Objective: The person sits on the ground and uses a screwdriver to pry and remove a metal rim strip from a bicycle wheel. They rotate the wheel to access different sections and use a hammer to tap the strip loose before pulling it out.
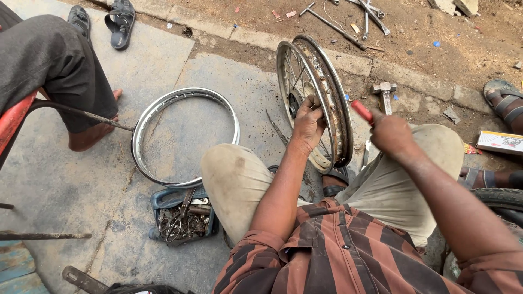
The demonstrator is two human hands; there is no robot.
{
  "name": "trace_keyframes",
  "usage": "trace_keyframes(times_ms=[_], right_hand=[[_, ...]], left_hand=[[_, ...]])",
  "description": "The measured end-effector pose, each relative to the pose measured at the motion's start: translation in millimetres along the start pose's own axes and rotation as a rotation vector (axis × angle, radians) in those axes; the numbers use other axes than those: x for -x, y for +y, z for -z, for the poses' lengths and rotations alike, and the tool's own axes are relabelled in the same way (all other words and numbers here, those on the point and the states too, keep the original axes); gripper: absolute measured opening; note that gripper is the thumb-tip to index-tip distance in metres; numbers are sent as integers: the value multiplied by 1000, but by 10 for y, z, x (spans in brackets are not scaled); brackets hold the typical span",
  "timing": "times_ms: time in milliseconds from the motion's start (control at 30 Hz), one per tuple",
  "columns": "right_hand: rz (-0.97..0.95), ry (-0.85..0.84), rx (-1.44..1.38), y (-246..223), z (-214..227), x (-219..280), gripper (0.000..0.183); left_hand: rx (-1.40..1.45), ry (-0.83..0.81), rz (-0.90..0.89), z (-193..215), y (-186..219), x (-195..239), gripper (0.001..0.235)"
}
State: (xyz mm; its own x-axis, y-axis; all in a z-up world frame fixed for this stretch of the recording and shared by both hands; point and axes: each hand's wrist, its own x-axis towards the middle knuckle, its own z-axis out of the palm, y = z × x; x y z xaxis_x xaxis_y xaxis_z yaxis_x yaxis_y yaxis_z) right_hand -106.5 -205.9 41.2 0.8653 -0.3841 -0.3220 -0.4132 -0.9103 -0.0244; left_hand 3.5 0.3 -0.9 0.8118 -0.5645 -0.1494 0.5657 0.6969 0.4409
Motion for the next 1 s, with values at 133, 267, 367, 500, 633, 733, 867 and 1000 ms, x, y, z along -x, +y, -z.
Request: trace_keyframes(times_ms=[133,267,367,500,633,733,867,1000], right_hand=[[58,-15,-135,-362,-395,141,38],[-42,-34,-96,-127,3,6,37],[-50,43,-57,28,283,-30,31],[-8,12,-57,-258,-10,170,30],[-69,-129,-60,-381,-174,143,35],[-76,-14,-104,-104,148,-46,46],[-35,67,-42,-27,229,-18,35],[-79,-70,-68,-416,-212,256,34]], left_hand=[[41,3,-3,-41,38,10,24],[-1,-6,5,-34,21,34,23],[-6,-10,-7,-5,13,53,23],[25,8,-2,-34,27,33,23],[28,1,-3,-60,56,52,23],[44,-6,-5,-69,42,17,24],[10,20,-6,-9,24,47,24],[12,22,1,-11,6,87,23]])
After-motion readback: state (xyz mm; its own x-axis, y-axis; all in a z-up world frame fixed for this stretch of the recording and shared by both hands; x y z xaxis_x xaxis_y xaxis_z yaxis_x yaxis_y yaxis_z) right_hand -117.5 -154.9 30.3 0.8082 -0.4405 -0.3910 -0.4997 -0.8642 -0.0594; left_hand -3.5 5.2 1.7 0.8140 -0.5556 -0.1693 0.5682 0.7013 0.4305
